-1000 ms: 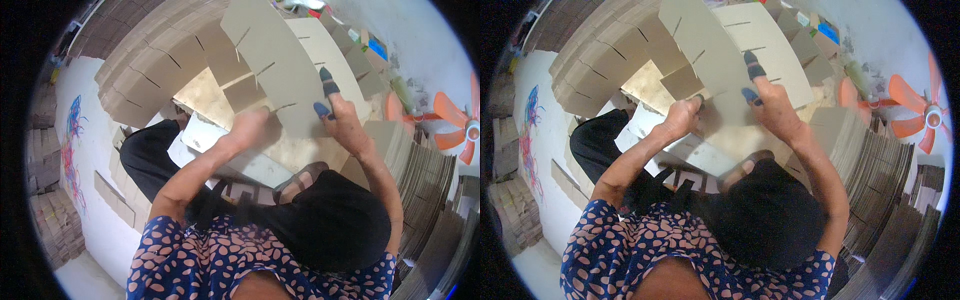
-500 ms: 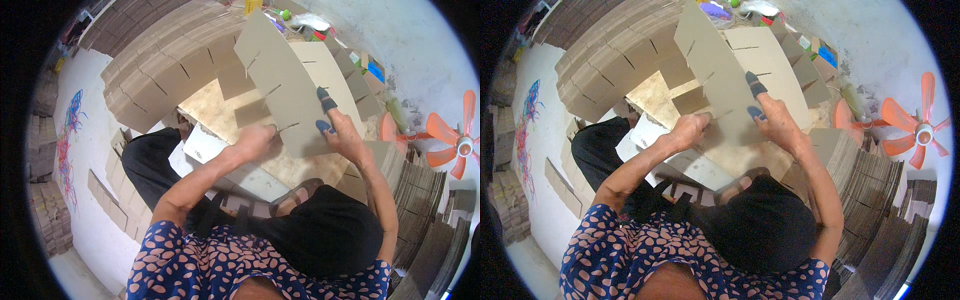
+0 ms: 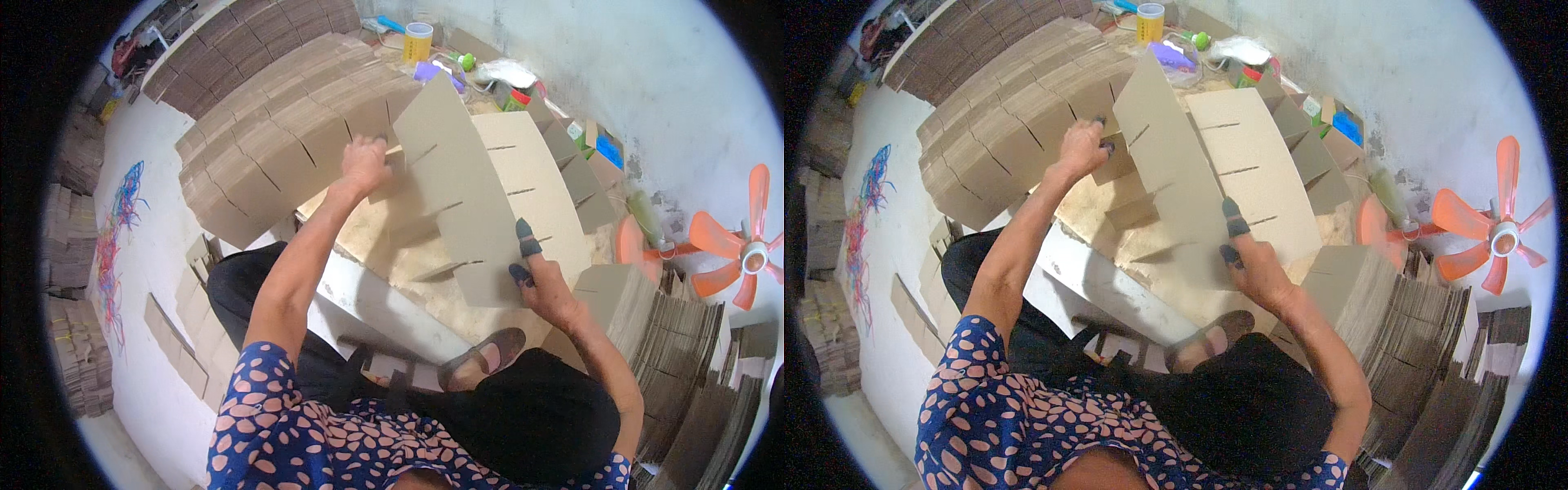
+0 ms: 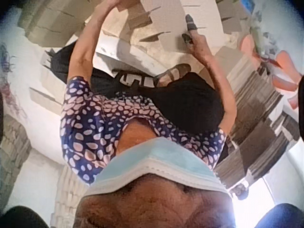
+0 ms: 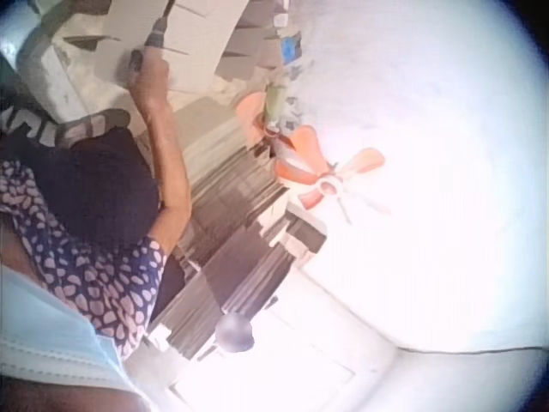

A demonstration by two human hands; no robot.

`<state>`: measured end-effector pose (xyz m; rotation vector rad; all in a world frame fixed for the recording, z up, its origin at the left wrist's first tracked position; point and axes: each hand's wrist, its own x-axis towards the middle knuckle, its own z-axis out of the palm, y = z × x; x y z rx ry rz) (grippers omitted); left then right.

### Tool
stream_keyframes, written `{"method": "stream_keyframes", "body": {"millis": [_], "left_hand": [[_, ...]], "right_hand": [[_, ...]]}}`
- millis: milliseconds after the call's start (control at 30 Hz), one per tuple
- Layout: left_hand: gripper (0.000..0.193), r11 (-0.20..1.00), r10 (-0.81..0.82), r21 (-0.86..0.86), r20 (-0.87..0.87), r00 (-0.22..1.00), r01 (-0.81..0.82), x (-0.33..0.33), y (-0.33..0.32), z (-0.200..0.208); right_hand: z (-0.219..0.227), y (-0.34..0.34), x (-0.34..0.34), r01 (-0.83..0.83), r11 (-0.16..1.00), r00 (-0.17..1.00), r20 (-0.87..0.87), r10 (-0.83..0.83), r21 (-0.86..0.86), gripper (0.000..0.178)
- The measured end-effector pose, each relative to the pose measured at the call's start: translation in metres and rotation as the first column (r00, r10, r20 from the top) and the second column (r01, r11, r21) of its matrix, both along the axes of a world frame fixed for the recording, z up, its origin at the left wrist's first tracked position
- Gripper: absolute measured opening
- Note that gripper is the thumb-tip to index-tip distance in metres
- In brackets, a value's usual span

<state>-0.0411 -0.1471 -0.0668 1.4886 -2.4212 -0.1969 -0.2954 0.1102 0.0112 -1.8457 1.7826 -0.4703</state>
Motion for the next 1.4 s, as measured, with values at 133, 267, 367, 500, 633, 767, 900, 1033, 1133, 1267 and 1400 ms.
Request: {"method": "stream_keyframes", "body": {"millis": [133,267,367,500,633,767,900,1033,1133,1267,1400], "left_hand": [[0.014,0.969,-0.118,0.223,0.042,0.992,0.105,-0.009,0.005,-0.006],[0.009,0.966,-0.215,0.143,-0.021,0.976,0.215,0.000,0.021,-0.019],[0.007,0.968,-0.205,0.129,-0.094,0.974,0.216,0.000,0.027,-0.020],[0.007,0.971,-0.214,0.078,-0.129,0.968,0.225,0.007,0.023,-0.025],[0.008,0.971,-0.162,0.155,-0.124,0.979,0.180,0.004,0.028,-0.021],[0.015,0.963,-0.111,0.233,-0.114,0.987,0.135,-0.006,0.026,-0.014],[0.012,0.979,-0.152,0.111,-0.171,0.974,0.172,0.009,0.028,-0.021],[0.012,0.974,-0.173,0.106,-0.219,0.960,0.200,0.005,0.030,-0.017],[0.011,0.978,-0.153,0.102,-0.236,0.960,0.181,0.002,0.025,-0.017],[0.009,0.984,-0.117,0.099,-0.243,0.963,0.145,0.004,0.023,-0.018],[0.008,0.983,-0.128,0.104,-0.213,0.969,0.153,0.002,0.024,-0.020]], "right_hand": [[-0.008,0.004,-0.003,0.004,0.994,1.000,-0.001,-0.005,-0.111,0.039],[-0.017,0.011,-0.006,-0.027,0.989,1.000,-0.005,0.026,-0.145,0.035],[-0.013,0.018,-0.005,0.016,0.997,1.000,0.028,-0.014,-0.082,0.032],[0.000,0.017,0.000,0.006,0.999,1.000,-0.006,-0.006,-0.053,0.026],[0.011,0.005,0.016,0.000,1.000,1.000,-0.029,0.000,0.026,0.021],[0.025,-0.003,0.020,0.025,0.996,0.995,-0.102,-0.016,0.085,0.019],[0.039,-0.013,0.028,-0.077,0.993,0.979,-0.179,0.093,0.095,0.021],[0.041,-0.030,0.032,-0.073,0.987,0.979,-0.179,0.098,0.141,0.030],[0.023,-0.033,0.025,-0.113,0.991,0.986,-0.114,0.120,0.065,0.039],[0.022,-0.037,0.037,-0.093,0.992,0.995,-0.015,0.095,0.082,0.019],[0.002,-0.029,0.046,-0.116,0.983,0.981,-0.141,0.136,0.141,0.018]]}}
